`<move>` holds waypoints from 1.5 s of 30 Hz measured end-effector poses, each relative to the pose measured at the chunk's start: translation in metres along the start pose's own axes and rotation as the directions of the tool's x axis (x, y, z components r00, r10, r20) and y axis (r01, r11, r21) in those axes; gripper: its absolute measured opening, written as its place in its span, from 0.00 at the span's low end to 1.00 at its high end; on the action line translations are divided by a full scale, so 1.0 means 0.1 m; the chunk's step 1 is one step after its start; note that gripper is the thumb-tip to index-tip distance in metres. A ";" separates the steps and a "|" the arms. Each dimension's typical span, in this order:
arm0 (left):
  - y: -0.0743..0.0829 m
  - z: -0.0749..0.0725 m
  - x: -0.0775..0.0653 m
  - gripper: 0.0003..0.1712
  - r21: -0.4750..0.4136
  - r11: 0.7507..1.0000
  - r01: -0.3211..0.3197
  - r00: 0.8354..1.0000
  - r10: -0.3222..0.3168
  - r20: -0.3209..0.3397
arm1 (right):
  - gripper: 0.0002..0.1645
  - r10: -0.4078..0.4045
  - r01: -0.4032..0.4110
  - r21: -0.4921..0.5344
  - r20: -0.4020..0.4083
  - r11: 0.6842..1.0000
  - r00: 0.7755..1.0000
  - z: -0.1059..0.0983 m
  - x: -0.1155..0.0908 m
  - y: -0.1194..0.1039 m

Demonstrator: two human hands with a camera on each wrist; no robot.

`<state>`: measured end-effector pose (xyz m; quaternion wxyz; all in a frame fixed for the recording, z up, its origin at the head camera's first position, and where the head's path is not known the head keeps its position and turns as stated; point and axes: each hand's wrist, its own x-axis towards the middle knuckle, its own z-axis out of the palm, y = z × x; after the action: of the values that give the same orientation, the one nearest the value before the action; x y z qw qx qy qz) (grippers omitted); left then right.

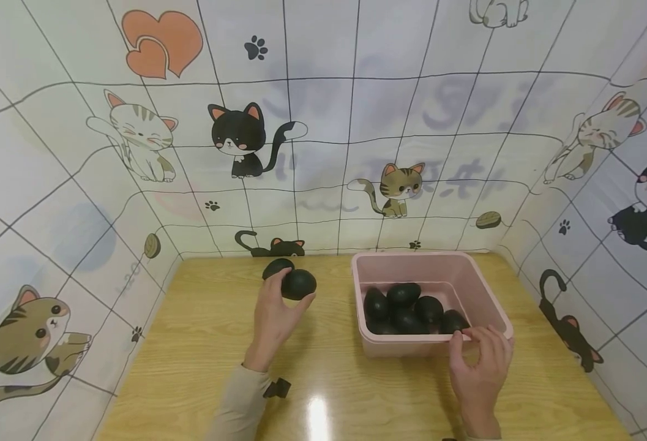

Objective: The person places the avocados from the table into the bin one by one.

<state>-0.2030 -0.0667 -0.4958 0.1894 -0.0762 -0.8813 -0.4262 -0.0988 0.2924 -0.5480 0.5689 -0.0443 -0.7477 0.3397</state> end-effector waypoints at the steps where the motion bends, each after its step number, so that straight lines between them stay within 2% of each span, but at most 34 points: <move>1: 0.01 0.01 0.00 0.44 -0.002 1.000 0.003 1.000 -0.003 0.000 | 0.13 0.000 0.000 0.002 -0.001 1.000 1.000 0.00 0.00 0.00; 8: 0.11 0.06 -0.01 0.45 -0.014 1.000 0.012 1.000 -0.011 0.016 | 0.13 0.005 -0.005 0.000 0.010 1.000 1.000 -0.01 -0.01 0.02; 18: 0.26 0.15 0.00 0.45 -0.029 0.999 -0.031 0.999 0.031 0.018 | 0.13 0.008 -0.008 -0.013 0.016 1.000 1.000 -0.03 0.00 0.04; 27: 0.34 0.19 0.00 0.43 -0.050 0.998 -0.031 0.999 0.032 0.019 | 0.12 0.026 -0.026 -0.005 0.019 1.000 0.999 -0.03 -0.01 0.02; 45: 0.53 0.33 -0.06 0.43 -0.069 0.996 -0.062 0.995 0.068 0.080 | 0.14 0.013 -0.013 0.004 0.020 1.000 1.000 -0.01 -0.01 0.02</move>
<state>-0.1906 -0.0075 -0.4782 0.1642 -0.1285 -0.8706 -0.4455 -0.0978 0.2942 -0.5501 0.5591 -0.0447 -0.7524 0.3453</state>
